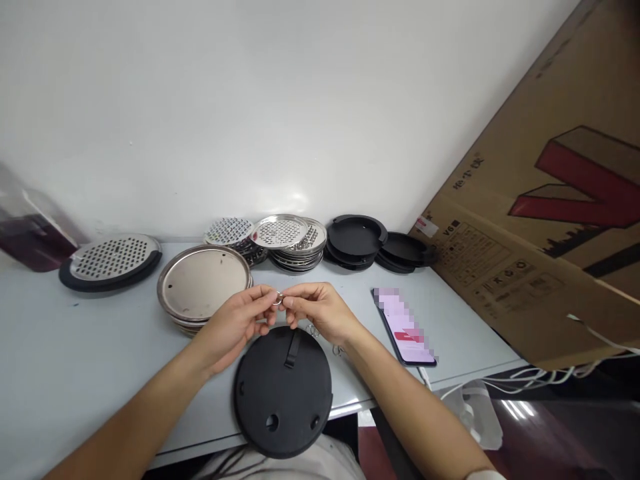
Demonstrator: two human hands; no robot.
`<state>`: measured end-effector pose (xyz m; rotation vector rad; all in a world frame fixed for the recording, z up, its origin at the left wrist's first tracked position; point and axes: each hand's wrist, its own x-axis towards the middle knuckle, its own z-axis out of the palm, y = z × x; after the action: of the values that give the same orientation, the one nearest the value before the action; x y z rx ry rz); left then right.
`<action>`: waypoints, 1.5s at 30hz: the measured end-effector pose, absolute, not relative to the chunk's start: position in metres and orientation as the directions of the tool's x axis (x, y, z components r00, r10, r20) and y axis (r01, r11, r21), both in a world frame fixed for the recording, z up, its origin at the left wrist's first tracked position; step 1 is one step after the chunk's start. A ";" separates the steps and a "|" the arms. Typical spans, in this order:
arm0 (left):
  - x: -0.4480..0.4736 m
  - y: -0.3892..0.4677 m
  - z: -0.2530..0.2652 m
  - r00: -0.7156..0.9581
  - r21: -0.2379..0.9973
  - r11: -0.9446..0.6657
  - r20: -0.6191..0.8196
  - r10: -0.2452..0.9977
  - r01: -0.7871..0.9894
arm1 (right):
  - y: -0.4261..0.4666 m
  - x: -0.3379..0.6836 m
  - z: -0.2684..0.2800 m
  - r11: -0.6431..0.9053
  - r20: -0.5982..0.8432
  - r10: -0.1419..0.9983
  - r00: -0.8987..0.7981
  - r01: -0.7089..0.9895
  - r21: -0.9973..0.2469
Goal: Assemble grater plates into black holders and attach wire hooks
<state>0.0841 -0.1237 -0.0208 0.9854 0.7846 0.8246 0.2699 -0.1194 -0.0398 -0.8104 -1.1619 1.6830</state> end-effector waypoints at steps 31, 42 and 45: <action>0.090 -0.132 -0.031 0.332 0.689 -0.569 0.462 0.822 0.448 | -0.132 0.256 -0.056 0.595 0.608 0.778 -0.157 0.493 -0.634; 0.092 -0.130 -0.038 0.307 0.761 -0.471 0.364 0.879 0.446 | -0.098 0.338 -0.024 0.145 0.059 0.981 -0.185 0.495 -0.857; 0.095 -0.133 -0.041 0.344 0.791 -0.437 0.304 0.889 0.429 | -0.102 0.362 -0.018 0.204 -0.047 0.912 -0.408 0.548 -0.811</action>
<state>0.0948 -0.1326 -0.0412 2.0112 1.1465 0.9917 0.3622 -0.1015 -0.0180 -1.3549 -2.0381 1.0835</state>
